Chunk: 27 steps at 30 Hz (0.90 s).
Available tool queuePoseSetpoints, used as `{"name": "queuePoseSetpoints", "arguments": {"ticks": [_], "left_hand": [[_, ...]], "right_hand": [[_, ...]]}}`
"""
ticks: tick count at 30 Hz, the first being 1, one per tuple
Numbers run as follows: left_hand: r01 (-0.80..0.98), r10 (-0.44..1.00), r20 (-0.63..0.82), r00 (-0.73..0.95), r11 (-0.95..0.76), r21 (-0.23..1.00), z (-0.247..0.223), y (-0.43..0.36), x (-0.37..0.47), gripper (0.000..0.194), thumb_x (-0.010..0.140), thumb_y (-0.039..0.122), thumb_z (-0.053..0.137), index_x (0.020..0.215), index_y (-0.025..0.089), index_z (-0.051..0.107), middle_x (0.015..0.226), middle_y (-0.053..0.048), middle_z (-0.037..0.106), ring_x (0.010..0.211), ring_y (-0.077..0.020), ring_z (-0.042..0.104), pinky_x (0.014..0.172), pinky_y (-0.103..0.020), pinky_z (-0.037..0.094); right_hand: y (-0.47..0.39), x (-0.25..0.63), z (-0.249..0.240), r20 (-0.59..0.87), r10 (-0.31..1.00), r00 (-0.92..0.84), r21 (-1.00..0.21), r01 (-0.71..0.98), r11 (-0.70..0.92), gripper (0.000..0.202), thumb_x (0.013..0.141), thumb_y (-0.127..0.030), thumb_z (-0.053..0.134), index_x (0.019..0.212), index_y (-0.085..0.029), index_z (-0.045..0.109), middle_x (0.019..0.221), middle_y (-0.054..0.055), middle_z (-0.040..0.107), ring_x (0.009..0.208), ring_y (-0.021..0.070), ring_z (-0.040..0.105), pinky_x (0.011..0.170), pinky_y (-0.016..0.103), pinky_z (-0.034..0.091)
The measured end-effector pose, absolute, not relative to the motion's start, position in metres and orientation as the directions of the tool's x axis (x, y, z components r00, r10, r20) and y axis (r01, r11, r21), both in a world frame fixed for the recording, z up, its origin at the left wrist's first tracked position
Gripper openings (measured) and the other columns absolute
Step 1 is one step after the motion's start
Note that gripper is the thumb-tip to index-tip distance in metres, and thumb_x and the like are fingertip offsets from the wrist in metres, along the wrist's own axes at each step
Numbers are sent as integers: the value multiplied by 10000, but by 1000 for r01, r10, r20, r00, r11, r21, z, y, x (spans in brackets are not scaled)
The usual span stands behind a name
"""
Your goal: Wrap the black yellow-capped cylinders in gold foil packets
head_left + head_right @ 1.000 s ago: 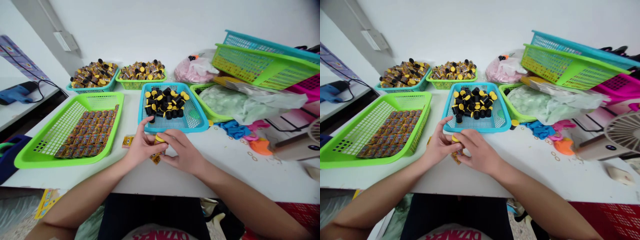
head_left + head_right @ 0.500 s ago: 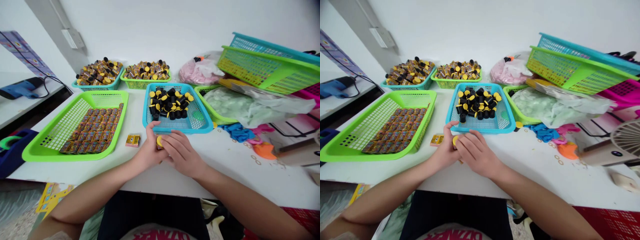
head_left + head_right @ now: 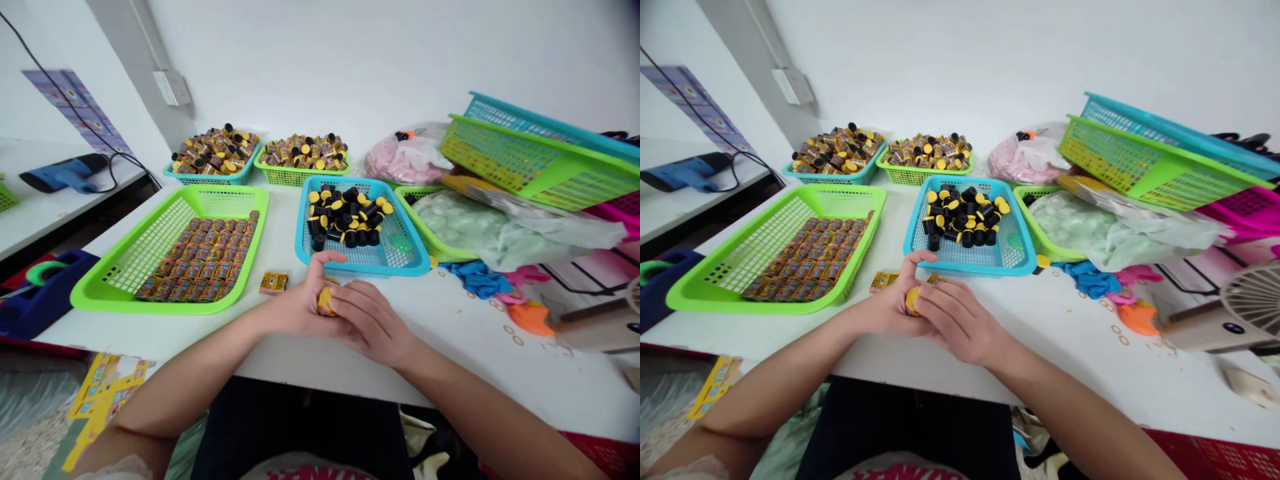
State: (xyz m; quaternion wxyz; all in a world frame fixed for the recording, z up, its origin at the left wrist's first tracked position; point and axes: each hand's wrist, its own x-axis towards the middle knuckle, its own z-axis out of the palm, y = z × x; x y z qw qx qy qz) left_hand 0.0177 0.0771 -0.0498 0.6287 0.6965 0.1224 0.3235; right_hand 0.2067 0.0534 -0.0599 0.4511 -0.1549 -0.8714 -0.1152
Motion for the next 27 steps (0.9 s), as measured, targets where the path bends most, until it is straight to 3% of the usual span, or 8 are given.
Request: {"name": "queuePoseSetpoints", "arguments": {"ticks": [6,11,15,19,21,23,25,27], "left_hand": [[-196,435,257,863,-181,964,-53,81,16,723,839,165,673,1343,272,165,752,75,541,623,-101,603,587,-209,488],[-122,647,275,711,-272,954,-45,74,23,682,812,128,669,1288,250,197,750,84,493,552,-66,507,497,-160,381],[116,815,339,470,-437,892,-26,57,24,610,768,177,732,1199,246,306,1010,-18,564,846,-133,624,702,-238,519],[371,854,276,441,-454,811,3,46,-7,226,853,326,706,998,213,574,960,-16,657,863,-146,656,774,-264,550],[508,861,279,425,-482,714,18,53,-33,180,866,375,693,925,209,659,956,-20,706,827,-149,674,758,-260,544],[655,893,304,332,-450,607,33,74,-60,233,827,429,726,913,214,700,940,-25,734,794,-166,687,732,-268,534],[775,929,301,215,-350,526,46,110,-85,251,782,445,759,886,219,719,868,-20,745,752,-181,692,708,-274,521],[872,949,299,101,-229,433,52,154,-104,222,745,400,791,845,215,719,816,-11,742,746,-186,691,688,-262,497]], "right_hand": [[50,205,-56,815,140,-562,83,352,932,452,999,-248,481,1400,-41,462,1163,203,693,1194,266,614,905,433,604],[56,210,-56,815,163,-556,96,406,909,454,952,-211,581,1388,-119,495,1145,145,712,1148,260,634,959,478,575],[57,212,-62,823,203,-530,52,427,903,543,911,-184,642,1422,-149,460,1160,135,706,1174,260,620,966,475,566],[63,210,-55,781,347,-519,-116,426,897,656,872,-301,720,1448,-204,422,1274,135,656,1221,253,602,1005,446,543],[83,208,-42,684,513,-518,-272,471,839,563,897,-418,672,1393,-228,483,1308,125,638,1227,247,602,1026,436,527],[115,204,-27,507,699,-504,-390,589,708,338,964,-380,564,1261,-219,590,1284,108,650,1210,232,614,1048,412,502],[152,197,-16,261,839,-478,-369,753,544,299,944,-310,579,1203,-167,620,1282,142,641,1205,263,611,1061,411,468],[182,186,-15,5,898,-440,-344,842,415,374,874,-341,672,1191,-150,618,1156,153,697,1045,289,679,906,390,534]]}}
